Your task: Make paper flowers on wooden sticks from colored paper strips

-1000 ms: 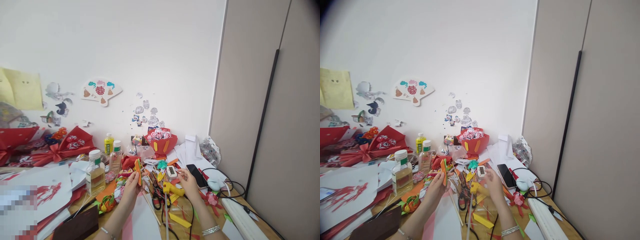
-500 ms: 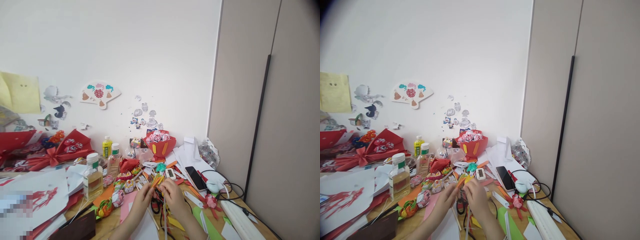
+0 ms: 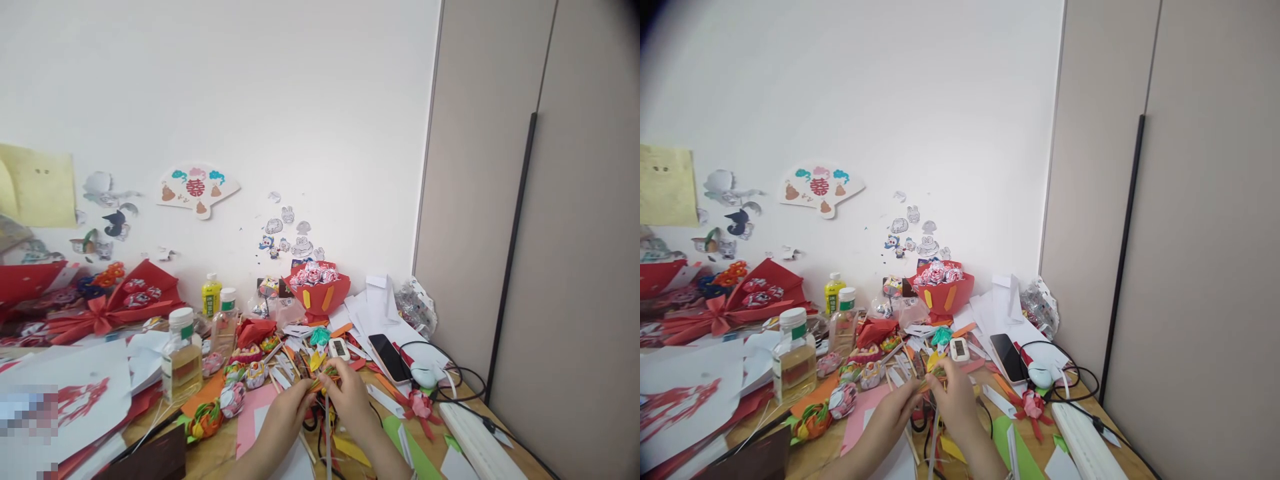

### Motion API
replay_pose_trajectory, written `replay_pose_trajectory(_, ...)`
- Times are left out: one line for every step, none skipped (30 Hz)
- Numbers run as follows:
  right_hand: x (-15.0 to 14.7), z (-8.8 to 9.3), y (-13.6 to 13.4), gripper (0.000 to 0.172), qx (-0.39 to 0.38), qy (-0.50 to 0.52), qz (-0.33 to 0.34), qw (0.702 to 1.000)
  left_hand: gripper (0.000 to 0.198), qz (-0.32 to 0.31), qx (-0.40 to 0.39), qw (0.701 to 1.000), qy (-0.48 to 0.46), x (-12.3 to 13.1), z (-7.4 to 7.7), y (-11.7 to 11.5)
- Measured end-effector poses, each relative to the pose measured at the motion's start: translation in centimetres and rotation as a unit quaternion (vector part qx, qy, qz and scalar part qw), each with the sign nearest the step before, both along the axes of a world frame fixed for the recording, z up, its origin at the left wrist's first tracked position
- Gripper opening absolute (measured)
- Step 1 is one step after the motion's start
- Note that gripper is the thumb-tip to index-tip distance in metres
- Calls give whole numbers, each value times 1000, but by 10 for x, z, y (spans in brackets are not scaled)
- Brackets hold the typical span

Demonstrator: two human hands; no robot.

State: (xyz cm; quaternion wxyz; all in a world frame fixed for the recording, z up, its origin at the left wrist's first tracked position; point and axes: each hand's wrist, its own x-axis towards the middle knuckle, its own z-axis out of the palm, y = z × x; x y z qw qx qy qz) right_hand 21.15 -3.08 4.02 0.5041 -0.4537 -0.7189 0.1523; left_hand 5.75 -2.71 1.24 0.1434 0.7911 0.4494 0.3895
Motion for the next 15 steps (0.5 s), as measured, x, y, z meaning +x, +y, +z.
replay_pose_trajectory(0, 0, 0, 14, -6, 9, 0, 1000, 22, 3, 9, 1000, -2, 0, -1, 0)
replay_pose_trajectory(-1, -1, 1, 14, -10, 17, -1, 1000, 22, 5, 23, 1000, -4, 1, -2, 1)
replay_pose_trajectory(-1, -1, 1, 15, -12, 22, -4, 1000, 23, 5, 41, 999, -8, 1, -3, 2)
replay_pose_trajectory(-1, -2, 2, 15, -11, 23, -8, 1000, 23, 5, 62, 998, -11, 1, -5, 3)
replay_pose_trajectory(-2, -2, 2, 16, -7, 22, -15, 1000, 24, 3, 83, 996, -11, 1, -6, 4)
replay_pose_trajectory(-2, -3, 2, 18, 0, 20, -23, 1000, 25, 1, 101, 995, -9, 1, -8, 6)
replay_pose_trajectory(-1, -4, 3, 19, 9, 15, -32, 999, 26, -2, 115, 993, -6, 1, -10, 7)
replay_pose_trajectory(-1, -5, 4, 20, 20, 8, -41, 999, 27, -5, 124, 992, -4, 1, -12, 8)
replay_pose_trajectory(0, -6, 5, 21, 32, -3, -50, 998, 28, -9, 126, 992, -3, 1, -13, 9)
replay_pose_trajectory(1, -8, 6, 22, 45, -18, -58, 997, 28, -12, 123, 992, -4, 1, -14, 10)
replay_pose_trajectory(2, -10, 8, 23, 57, -36, -66, 996, 29, -14, 114, 993, -7, 2, -15, 9)
replay_pose_trajectory(4, -12, 9, 25, 69, -58, -75, 993, 28, -17, 101, 995, -12, 3, -15, 8)
replay_pose_trajectory(5, -14, 11, 27, 80, -82, -86, 990, 28, -21, 84, 996, -19, 4, -14, 7)
replay_pose_trajectory(7, -16, 13, 30, 89, -107, -96, 986, 27, -25, 65, 997, -29, 5, -12, 4)
replay_pose_trajectory(8, -17, 14, 33, 97, -130, -106, 981, 27, -31, 43, 998, -42, 7, -10, 2)
